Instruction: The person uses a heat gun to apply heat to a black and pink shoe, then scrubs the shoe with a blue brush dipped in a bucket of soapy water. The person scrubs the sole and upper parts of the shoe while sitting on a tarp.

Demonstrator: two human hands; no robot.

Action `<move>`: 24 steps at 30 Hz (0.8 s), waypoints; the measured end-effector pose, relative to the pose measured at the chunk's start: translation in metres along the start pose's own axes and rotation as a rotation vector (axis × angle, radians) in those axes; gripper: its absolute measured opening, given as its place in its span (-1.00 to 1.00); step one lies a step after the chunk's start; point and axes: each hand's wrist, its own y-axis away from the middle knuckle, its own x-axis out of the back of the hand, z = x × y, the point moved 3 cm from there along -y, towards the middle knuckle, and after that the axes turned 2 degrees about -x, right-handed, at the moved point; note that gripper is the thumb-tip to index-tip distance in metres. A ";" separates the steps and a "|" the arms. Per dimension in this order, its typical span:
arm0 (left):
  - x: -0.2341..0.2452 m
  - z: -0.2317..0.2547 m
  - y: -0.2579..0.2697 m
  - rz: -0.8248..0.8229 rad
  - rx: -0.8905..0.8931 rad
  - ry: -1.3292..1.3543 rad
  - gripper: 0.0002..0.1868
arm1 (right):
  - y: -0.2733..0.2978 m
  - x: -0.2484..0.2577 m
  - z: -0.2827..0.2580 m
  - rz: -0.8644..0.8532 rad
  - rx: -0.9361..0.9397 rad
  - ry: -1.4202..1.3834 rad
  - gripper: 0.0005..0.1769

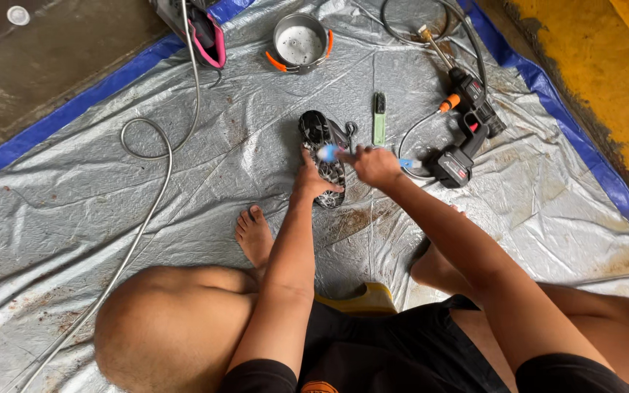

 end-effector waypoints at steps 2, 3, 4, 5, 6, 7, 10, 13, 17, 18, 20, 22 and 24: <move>0.005 0.012 0.010 -0.001 -0.007 0.009 0.76 | -0.008 0.008 0.006 -0.098 -0.027 0.016 -0.54; 0.010 0.019 0.014 0.005 -0.012 0.012 0.74 | -0.015 0.011 0.010 -0.188 -0.053 0.030 -0.37; 0.004 0.012 0.009 0.009 -0.010 0.015 0.74 | -0.008 0.007 0.005 -0.187 -0.048 0.031 -0.37; 0.000 0.006 0.001 0.001 0.004 -0.025 0.82 | -0.004 0.008 -0.001 -0.063 0.010 0.046 -0.38; -0.004 -0.001 -0.007 -0.007 0.018 -0.065 0.90 | 0.001 0.009 -0.007 0.062 0.068 0.061 -0.38; 0.000 0.004 -0.004 -0.003 0.017 -0.058 0.90 | -0.010 0.001 0.001 0.062 0.073 0.066 -0.38; -0.005 0.005 -0.002 0.012 -0.023 -0.039 0.82 | -0.022 -0.014 0.014 0.032 -0.074 -0.012 -0.33; -0.013 -0.005 -0.012 0.005 0.001 -0.056 0.88 | -0.021 -0.005 0.002 -0.052 0.065 0.030 -0.37; 0.006 0.015 0.010 0.015 -0.027 -0.035 0.82 | -0.034 -0.015 0.039 0.092 -0.231 -0.110 -0.43; 0.011 0.020 0.018 0.015 -0.032 -0.037 0.81 | -0.033 -0.021 0.051 0.282 -0.397 -0.280 -0.52; 0.047 0.051 0.061 0.000 -0.026 -0.006 0.73 | -0.025 -0.039 0.032 0.259 -0.472 -0.595 -0.43; 0.067 0.068 0.065 0.001 -0.033 0.019 0.68 | -0.030 -0.059 0.023 0.257 -0.533 -0.907 -0.26; 0.062 0.051 0.050 0.080 0.037 0.469 0.50 | -0.029 -0.098 0.002 0.116 -0.715 -1.217 -0.26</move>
